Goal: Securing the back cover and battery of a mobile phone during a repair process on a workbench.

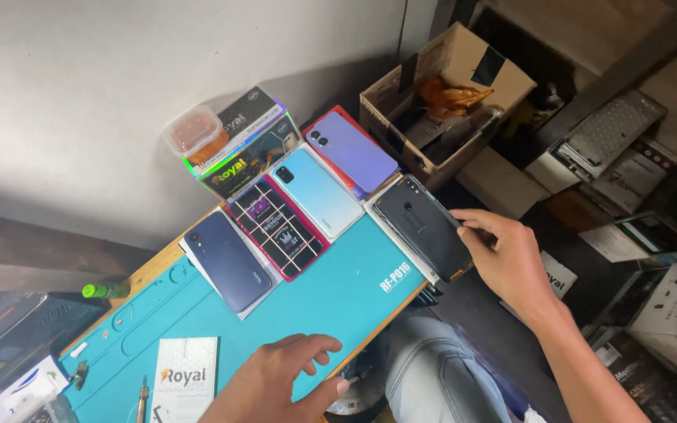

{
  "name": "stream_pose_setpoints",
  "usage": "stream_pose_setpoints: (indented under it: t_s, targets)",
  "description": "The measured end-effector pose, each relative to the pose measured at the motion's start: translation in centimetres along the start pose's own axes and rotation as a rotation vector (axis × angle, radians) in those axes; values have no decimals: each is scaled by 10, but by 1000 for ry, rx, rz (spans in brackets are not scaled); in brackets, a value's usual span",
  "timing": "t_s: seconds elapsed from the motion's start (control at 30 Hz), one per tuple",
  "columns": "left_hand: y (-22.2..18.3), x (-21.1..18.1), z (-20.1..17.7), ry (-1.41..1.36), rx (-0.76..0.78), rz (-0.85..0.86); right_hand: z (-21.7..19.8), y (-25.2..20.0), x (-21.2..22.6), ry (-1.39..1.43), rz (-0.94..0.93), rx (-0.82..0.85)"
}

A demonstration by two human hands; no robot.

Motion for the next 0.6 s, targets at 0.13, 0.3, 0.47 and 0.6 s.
stream_pose_setpoints:
  t_s: [0.13, 0.3, 0.47, 0.6]
  targets:
    - [-29, -5, 2, -36, 59, -157, 4, 4, -11, -21, -88, -16]
    - [-57, -15, -9, -73, -19, -262, 10, 9, -23, -87, -279, -64]
    - [-76, 24, -6, -65, -94, -360, 5, -2, -22, -126, -275, -129]
    - [-95, 75, 2, -85, -167, -430, 7, 3, -29, -128, -331, -155]
Point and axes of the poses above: each hand's wrist, its own y-axis towards the middle knuckle, its own z-axis out of the palm, x = y × z, the point moved 8 cm from there along y, towards the middle knuckle, and after that the axes turned 2 degrees about -y, right-handed, at the moved point
